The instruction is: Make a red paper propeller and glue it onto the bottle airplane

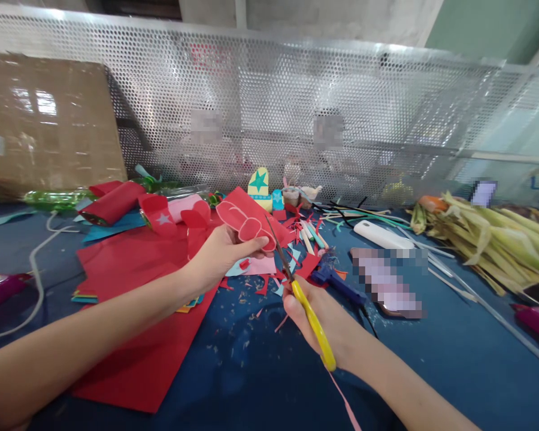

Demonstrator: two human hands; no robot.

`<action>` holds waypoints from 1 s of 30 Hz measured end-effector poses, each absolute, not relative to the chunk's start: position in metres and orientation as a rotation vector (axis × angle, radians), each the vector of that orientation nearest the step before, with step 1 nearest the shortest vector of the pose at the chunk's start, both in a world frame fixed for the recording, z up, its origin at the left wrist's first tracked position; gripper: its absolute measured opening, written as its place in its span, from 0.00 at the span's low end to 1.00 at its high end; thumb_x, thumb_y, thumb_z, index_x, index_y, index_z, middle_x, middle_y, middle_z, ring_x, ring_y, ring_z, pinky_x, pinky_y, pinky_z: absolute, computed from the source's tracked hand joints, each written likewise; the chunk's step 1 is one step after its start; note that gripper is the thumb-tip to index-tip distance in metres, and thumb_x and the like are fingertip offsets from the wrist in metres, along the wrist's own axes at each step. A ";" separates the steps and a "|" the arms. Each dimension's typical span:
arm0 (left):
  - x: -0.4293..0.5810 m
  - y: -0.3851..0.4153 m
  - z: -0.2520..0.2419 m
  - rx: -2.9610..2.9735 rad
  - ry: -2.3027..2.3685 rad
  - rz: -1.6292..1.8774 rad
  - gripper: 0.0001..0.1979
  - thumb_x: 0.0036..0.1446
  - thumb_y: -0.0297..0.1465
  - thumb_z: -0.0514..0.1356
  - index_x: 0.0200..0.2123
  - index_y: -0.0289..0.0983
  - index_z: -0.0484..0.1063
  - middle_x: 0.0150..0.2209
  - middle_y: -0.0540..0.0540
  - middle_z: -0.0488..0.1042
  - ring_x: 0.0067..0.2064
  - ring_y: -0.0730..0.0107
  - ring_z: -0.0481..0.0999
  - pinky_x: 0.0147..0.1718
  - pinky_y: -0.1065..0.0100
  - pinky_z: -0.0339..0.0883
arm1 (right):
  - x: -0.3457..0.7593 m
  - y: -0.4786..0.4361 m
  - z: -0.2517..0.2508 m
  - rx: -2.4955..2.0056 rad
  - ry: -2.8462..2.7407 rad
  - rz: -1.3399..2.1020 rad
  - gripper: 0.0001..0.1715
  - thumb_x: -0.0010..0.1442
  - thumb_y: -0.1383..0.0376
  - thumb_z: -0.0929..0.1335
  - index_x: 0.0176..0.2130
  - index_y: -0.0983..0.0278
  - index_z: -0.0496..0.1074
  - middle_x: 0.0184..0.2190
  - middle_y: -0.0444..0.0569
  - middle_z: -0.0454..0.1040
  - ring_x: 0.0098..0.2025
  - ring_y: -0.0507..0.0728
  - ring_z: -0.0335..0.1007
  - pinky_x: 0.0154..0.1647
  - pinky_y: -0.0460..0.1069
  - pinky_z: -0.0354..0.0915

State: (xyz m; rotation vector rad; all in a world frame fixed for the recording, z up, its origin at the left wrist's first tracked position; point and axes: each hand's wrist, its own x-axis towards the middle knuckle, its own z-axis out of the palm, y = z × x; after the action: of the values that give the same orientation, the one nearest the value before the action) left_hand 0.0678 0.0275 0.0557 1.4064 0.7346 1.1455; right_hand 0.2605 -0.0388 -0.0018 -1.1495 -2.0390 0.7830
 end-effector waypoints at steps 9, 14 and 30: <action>0.068 0.026 0.058 1.432 0.763 1.138 0.02 0.48 0.27 0.65 0.26 0.34 0.76 0.27 0.46 0.78 0.28 0.70 0.77 0.31 0.71 0.70 | 0.261 -0.039 -0.003 -1.156 -2.031 0.825 0.28 0.65 0.46 0.51 0.40 0.63 0.63 0.26 0.44 0.60 0.22 0.51 0.53 0.22 0.46 0.60; 0.069 0.024 0.061 1.434 0.776 1.144 0.02 0.49 0.26 0.65 0.25 0.34 0.75 0.24 0.47 0.77 0.28 0.70 0.77 0.31 0.70 0.70 | 0.260 -0.037 -0.003 -1.129 -1.994 0.857 0.29 0.64 0.44 0.51 0.38 0.63 0.64 0.24 0.42 0.58 0.22 0.51 0.52 0.21 0.47 0.59; 0.070 0.023 0.061 1.433 0.769 1.140 0.03 0.48 0.28 0.65 0.26 0.35 0.75 0.24 0.47 0.78 0.29 0.68 0.78 0.32 0.70 0.72 | 0.255 -0.037 -0.014 -1.166 -1.846 0.897 0.30 0.62 0.42 0.52 0.29 0.62 0.60 0.21 0.40 0.52 0.21 0.50 0.48 0.17 0.45 0.53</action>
State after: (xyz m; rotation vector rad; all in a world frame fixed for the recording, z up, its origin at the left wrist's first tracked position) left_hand 0.0698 0.0227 0.0610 1.4325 0.7691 1.1396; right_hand 0.2554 -0.0370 -0.0141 -1.1657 -1.8462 0.8974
